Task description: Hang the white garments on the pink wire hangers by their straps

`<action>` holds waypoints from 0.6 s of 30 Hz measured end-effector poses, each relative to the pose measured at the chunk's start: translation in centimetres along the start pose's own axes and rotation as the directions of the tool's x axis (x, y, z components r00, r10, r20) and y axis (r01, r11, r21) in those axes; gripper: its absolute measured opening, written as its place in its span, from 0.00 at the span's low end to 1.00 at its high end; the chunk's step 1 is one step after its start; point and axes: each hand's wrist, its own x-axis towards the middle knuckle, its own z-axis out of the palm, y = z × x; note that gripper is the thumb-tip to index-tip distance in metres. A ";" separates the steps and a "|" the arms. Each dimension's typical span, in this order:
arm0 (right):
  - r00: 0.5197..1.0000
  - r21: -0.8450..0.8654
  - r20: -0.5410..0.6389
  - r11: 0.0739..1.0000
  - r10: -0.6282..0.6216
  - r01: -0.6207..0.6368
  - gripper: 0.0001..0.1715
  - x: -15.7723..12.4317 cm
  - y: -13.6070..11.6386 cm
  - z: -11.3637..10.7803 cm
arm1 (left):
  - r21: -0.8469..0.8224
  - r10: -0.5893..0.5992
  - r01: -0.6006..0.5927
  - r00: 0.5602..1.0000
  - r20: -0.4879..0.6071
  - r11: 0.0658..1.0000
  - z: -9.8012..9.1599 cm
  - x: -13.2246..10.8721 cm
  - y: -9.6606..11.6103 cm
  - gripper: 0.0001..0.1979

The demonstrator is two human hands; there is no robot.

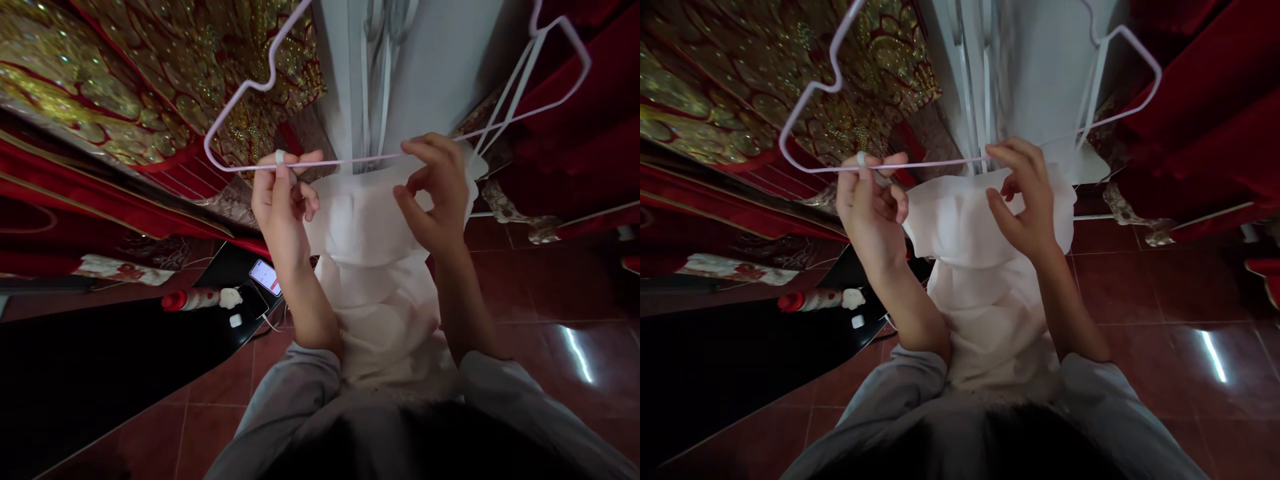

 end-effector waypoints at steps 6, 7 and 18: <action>0.830 0.050 -0.557 0.996 -0.034 0.074 0.16 1.4 5.1 -0.8 | 0.028 0.049 -0.047 0.993 -0.108 0.999 1.0 -0.4 0.2 0.08; 0.817 0.083 -0.576 0.996 0.013 0.043 0.16 1.8 6.2 -1.1 | 0.045 0.053 -0.047 0.991 -0.124 0.998 1.1 -0.4 0.1 0.08; 0.845 0.336 -0.293 0.875 0.448 -0.348 0.02 2.3 3.4 -2.6 | -0.054 0.137 -0.141 0.988 -0.069 0.989 1.1 -0.2 -0.8 0.10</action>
